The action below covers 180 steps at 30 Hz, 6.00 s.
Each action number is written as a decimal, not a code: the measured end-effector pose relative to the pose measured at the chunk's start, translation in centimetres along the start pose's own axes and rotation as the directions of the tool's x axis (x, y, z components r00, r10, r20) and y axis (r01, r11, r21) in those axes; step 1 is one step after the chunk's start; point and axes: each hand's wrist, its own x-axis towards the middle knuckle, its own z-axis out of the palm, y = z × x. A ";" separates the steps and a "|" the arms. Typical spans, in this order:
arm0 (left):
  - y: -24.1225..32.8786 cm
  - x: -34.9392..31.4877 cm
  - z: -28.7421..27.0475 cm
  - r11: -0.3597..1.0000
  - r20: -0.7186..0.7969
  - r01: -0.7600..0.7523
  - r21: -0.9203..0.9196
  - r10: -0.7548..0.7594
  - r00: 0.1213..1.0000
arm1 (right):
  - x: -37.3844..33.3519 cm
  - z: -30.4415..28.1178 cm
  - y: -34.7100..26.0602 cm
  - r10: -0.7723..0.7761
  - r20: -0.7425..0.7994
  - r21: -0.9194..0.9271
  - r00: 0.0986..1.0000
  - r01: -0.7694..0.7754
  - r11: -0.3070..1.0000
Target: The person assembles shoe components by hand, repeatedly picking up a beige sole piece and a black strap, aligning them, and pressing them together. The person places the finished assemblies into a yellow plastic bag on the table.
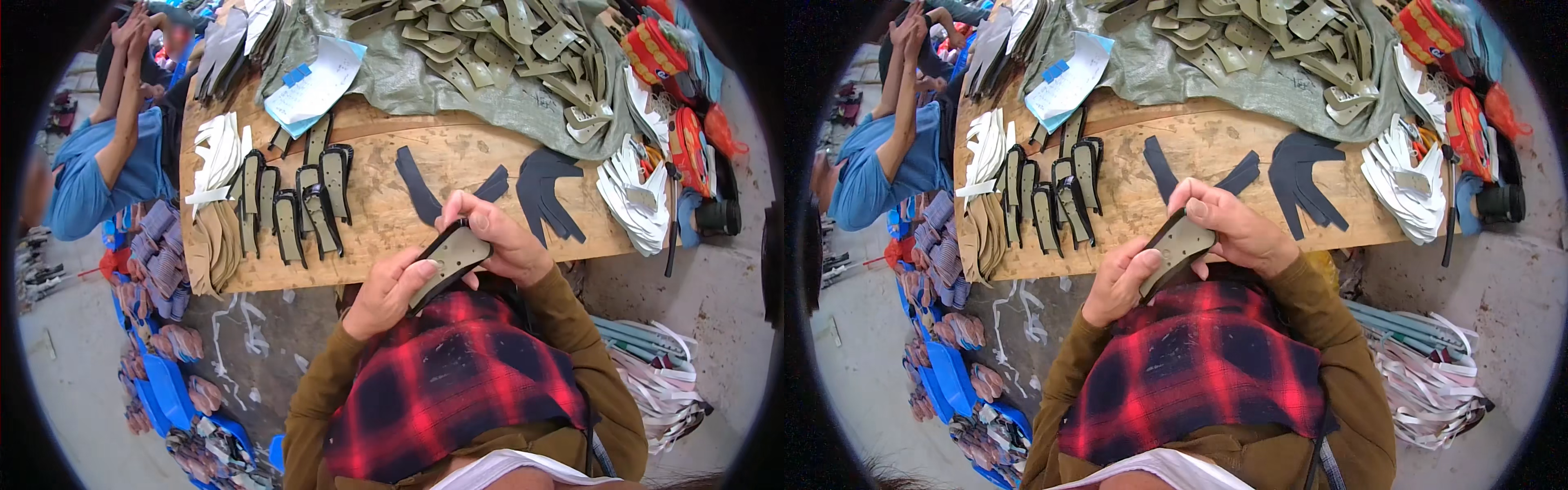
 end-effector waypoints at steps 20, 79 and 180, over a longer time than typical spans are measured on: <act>-4.7 2.5 3.1 0.866 -0.329 -0.236 -0.441 0.089 0.940 | 2.8 2.8 7.1 -0.631 -0.103 -0.389 0.769 0.553 0.737; -5.5 7.1 3.3 0.927 -0.261 -0.033 -0.375 -0.071 0.963 | 1.9 -5.8 4.7 -0.809 0.036 -0.982 0.587 0.172 0.081; 3.3 0.2 -1.3 0.983 -0.390 -0.101 0.153 0.154 0.908 | -1.0 0.5 1.1 -0.537 0.645 -0.755 0.544 0.560 -0.340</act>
